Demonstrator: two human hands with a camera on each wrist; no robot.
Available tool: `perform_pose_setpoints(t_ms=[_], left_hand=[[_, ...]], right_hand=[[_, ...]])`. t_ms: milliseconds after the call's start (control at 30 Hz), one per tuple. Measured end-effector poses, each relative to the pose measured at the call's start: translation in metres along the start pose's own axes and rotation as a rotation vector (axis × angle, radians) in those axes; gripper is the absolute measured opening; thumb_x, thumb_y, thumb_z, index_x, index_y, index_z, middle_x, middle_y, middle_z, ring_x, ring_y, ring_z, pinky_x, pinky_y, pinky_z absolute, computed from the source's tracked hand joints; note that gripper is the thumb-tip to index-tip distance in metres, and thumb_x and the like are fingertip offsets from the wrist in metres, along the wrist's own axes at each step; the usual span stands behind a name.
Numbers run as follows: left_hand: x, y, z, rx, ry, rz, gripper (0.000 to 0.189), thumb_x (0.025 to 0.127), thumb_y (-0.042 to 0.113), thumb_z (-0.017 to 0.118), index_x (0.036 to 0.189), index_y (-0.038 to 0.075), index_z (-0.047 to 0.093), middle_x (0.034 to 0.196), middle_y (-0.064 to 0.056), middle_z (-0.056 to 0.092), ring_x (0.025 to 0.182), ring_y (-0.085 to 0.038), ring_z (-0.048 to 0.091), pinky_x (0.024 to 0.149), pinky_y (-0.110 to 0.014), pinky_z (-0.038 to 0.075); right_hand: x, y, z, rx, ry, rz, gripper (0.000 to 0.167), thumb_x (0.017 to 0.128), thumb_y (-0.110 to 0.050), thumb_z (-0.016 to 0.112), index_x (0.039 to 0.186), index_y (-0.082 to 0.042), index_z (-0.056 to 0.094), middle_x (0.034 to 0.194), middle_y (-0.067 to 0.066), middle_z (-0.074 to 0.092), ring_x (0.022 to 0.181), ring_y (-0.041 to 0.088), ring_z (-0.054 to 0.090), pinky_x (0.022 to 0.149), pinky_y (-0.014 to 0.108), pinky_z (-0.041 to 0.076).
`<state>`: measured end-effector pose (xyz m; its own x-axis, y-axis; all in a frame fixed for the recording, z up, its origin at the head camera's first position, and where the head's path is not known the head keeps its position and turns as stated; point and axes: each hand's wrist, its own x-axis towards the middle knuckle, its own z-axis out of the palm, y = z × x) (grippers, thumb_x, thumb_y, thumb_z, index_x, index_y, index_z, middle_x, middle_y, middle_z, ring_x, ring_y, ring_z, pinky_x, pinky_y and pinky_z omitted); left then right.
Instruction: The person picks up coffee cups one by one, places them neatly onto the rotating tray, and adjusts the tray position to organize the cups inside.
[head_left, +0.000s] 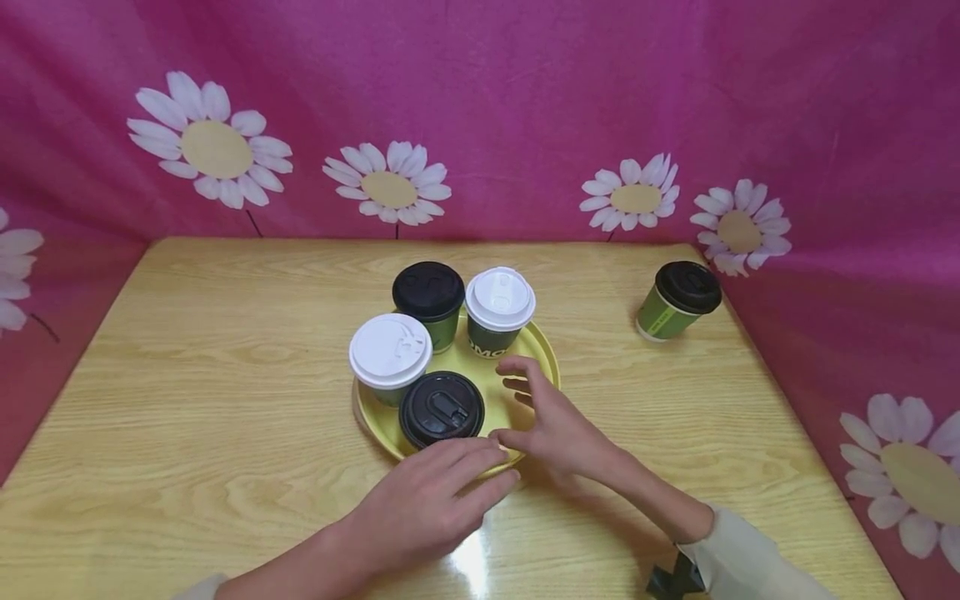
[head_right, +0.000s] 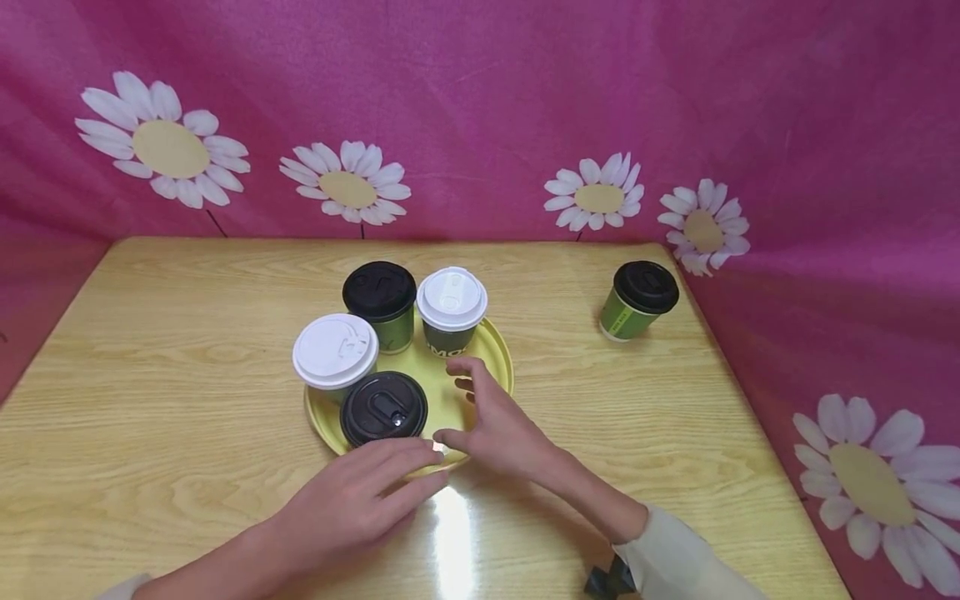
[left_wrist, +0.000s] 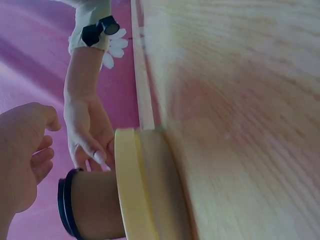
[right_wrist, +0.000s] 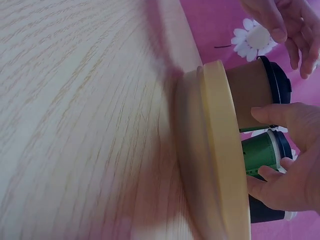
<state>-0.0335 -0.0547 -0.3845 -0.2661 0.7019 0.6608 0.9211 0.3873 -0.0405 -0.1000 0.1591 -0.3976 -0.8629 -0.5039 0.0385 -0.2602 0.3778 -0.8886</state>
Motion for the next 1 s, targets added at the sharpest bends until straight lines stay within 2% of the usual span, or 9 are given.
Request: perform_pose_setpoints(t_ms=[133,367,600,833,1000], left_hand=[[0.004,0.006,0.007,-0.016,-0.03,0.019,0.036,0.092,-0.001,0.039,0.113,0.005,0.067,0.113,-0.007,0.063,0.106,-0.019,0.06,0.102,-0.027,0.046],[0.007,0.014,0.021,0.005,-0.165,-0.005,0.04,0.083,0.001,0.057,0.123,0.005,0.061,0.119,-0.008,0.059,0.111,-0.02,0.056,0.1,-0.026,0.047],[0.006,0.015,0.035,0.02,-0.268,-0.052,0.037,0.091,0.002,0.055,0.128,0.006,0.054,0.123,-0.007,0.055,0.113,-0.021,0.053,0.098,-0.027,0.046],[0.001,0.015,0.044,0.024,-0.305,-0.096,0.042,0.089,0.002,0.058,0.13,0.005,0.052,0.125,-0.009,0.053,0.119,-0.024,0.051,0.104,-0.029,0.043],[-0.004,0.016,0.048,0.094,-0.34,-0.129,0.049,0.088,0.003,0.056,0.137,0.002,0.05,0.13,-0.013,0.052,0.122,-0.027,0.052,0.108,-0.03,0.04]], right_hand=[[-0.001,0.001,-0.006,-0.022,0.028,-0.01,0.079,0.077,0.003,0.081,0.139,-0.002,0.033,0.142,0.024,0.041,0.132,0.042,0.046,0.109,0.05,0.038],[-0.003,0.003,-0.017,-0.032,0.075,-0.002,0.075,0.078,0.003,0.081,0.137,-0.002,0.035,0.141,0.024,0.042,0.131,0.045,0.045,0.109,0.052,0.038],[-0.004,0.007,-0.027,-0.029,0.135,0.029,0.075,0.078,0.003,0.081,0.137,0.001,0.035,0.14,0.025,0.043,0.131,0.045,0.045,0.11,0.053,0.037],[-0.005,0.011,-0.036,-0.04,0.182,0.013,0.074,0.079,0.005,0.079,0.137,0.002,0.034,0.141,0.025,0.042,0.129,0.045,0.046,0.109,0.052,0.038],[-0.007,0.014,-0.044,-0.063,0.215,0.013,0.068,0.082,0.003,0.077,0.137,0.001,0.036,0.14,0.024,0.045,0.128,0.044,0.048,0.109,0.052,0.039]])
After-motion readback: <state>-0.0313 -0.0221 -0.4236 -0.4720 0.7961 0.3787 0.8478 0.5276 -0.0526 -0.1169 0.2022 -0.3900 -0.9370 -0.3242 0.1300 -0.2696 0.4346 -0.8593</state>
